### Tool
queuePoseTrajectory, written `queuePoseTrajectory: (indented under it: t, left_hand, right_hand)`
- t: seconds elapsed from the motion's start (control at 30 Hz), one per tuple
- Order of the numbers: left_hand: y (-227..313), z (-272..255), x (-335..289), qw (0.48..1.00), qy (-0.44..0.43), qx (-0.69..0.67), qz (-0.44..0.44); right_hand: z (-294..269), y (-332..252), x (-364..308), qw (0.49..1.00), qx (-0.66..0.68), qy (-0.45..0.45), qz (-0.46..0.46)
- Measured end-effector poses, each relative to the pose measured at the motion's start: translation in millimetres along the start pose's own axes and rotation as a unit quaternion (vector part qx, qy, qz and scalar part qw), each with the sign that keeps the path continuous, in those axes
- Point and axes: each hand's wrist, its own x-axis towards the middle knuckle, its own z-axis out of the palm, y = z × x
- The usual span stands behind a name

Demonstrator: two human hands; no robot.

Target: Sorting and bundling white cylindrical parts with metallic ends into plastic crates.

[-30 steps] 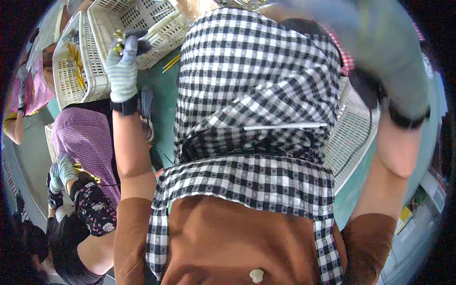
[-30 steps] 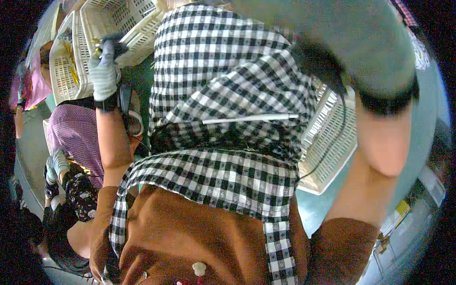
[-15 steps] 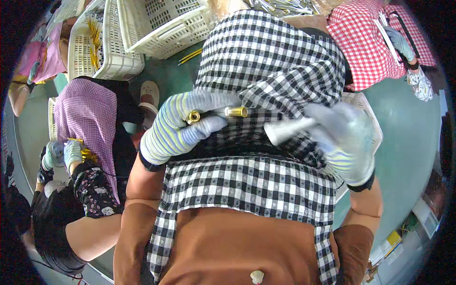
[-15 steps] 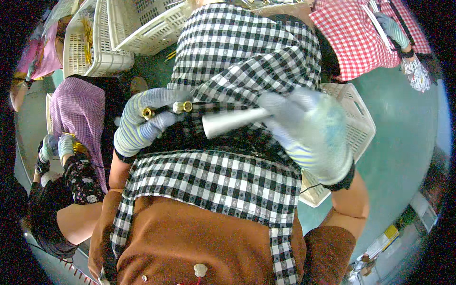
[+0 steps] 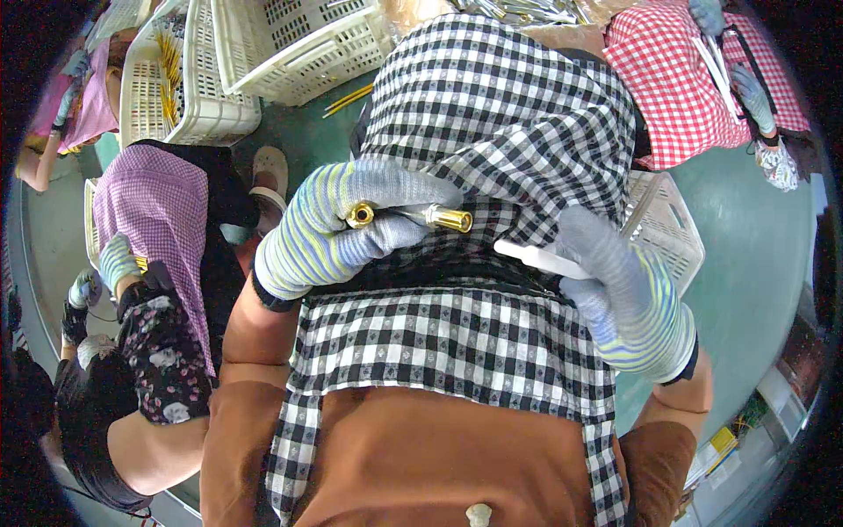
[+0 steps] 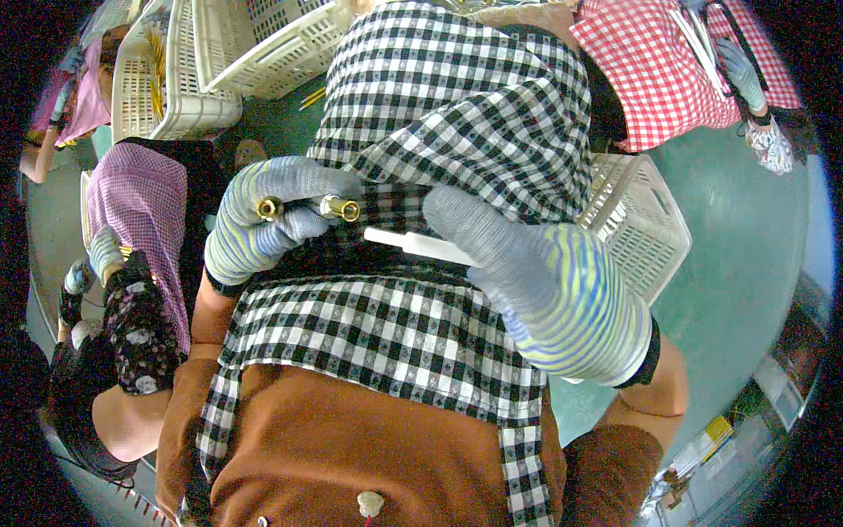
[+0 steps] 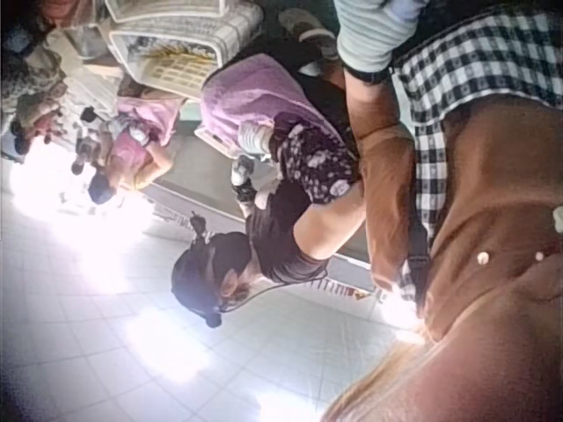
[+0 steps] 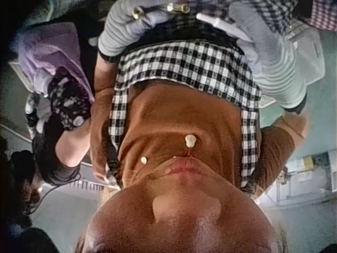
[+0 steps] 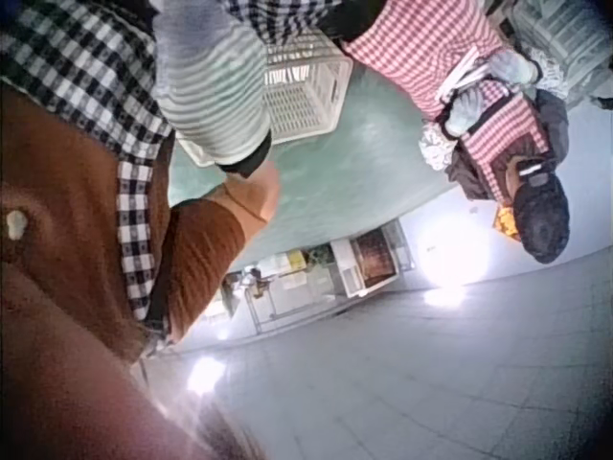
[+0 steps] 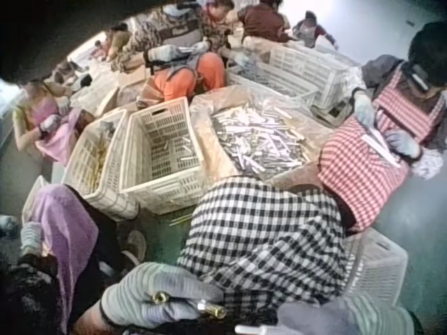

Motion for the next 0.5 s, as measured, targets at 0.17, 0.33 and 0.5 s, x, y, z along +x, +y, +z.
queuePoseTrajectory:
  t: [0.17, 0.33, 0.5]
  left_hand:
    - [0, 2, 3, 0.997, -0.037, 0.056, 0.038]
    - [13, 4, 3, 0.987, -0.058, 0.141, 0.045]
    - [18, 13, 5, 0.962, -0.064, 0.256, 0.064]
  right_hand:
    - [2, 6, 5, 0.936, -0.313, 0.062, -0.151]
    - [-4, -12, 9, 0.914, -0.385, -0.007, -0.130]
    - [1, -2, 7, 0.877, -0.460, -0.020, -0.137]
